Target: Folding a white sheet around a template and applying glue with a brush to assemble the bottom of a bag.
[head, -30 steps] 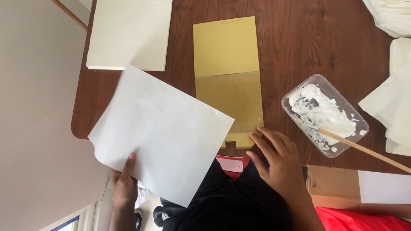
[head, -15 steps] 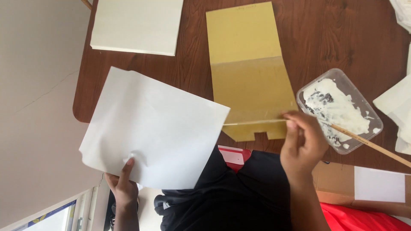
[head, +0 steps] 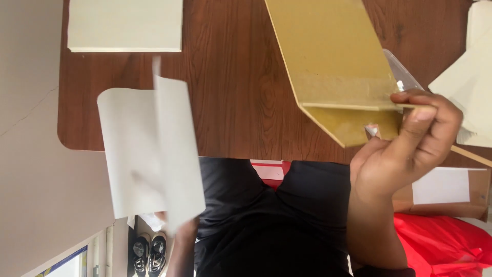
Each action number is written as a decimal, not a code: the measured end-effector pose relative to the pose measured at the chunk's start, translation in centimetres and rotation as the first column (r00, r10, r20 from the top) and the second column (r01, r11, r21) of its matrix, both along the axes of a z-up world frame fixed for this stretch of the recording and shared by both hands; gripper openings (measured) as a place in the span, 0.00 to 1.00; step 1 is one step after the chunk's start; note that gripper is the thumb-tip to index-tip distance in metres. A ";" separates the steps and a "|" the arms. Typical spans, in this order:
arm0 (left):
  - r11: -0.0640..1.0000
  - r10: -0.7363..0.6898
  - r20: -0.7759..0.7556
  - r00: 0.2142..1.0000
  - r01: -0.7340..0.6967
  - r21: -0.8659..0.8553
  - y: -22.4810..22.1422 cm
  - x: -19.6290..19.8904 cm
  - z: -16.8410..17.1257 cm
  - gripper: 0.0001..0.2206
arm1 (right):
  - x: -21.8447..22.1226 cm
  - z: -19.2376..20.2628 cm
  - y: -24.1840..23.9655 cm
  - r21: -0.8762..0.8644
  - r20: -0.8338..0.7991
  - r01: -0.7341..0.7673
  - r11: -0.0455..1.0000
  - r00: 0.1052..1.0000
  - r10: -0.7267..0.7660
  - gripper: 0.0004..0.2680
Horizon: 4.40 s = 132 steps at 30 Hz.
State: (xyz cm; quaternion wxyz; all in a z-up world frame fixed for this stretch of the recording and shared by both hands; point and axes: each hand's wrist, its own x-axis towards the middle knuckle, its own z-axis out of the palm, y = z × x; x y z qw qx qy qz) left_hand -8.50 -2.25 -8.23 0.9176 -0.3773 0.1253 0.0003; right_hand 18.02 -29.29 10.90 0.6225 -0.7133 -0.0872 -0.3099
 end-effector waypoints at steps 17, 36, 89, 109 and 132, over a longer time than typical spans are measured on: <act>-0.694 0.691 0.121 0.712 0.701 -0.165 -8.6 13.9 4.8 0.30 | -3.1 -12.3 -15.4 0.002 0.100 -0.544 0.839 0.835 0.542 0.23; -0.480 0.684 -0.263 0.681 0.691 0.540 -1.2 10.4 10.3 0.22 | -3.9 -6.8 2.5 -0.202 -0.031 -0.255 0.946 0.967 0.254 0.06; -0.905 0.351 0.294 0.889 0.242 0.349 -1.6 16.5 15.6 0.11 | -0.5 -7.7 1.4 -0.813 0.083 -0.114 0.571 0.948 0.307 0.06; -0.589 0.806 0.505 0.308 0.333 0.737 -6.1 20.0 8.7 0.18 | -1.0 -9.7 0.6 -0.720 0.221 -0.023 0.693 0.940 0.260 0.03; -0.765 -0.564 0.163 0.809 -0.587 0.265 -4.8 23.0 16.2 0.27 | 0.3 -5.0 1.0 -0.332 -0.482 -0.465 0.821 0.832 0.277 0.12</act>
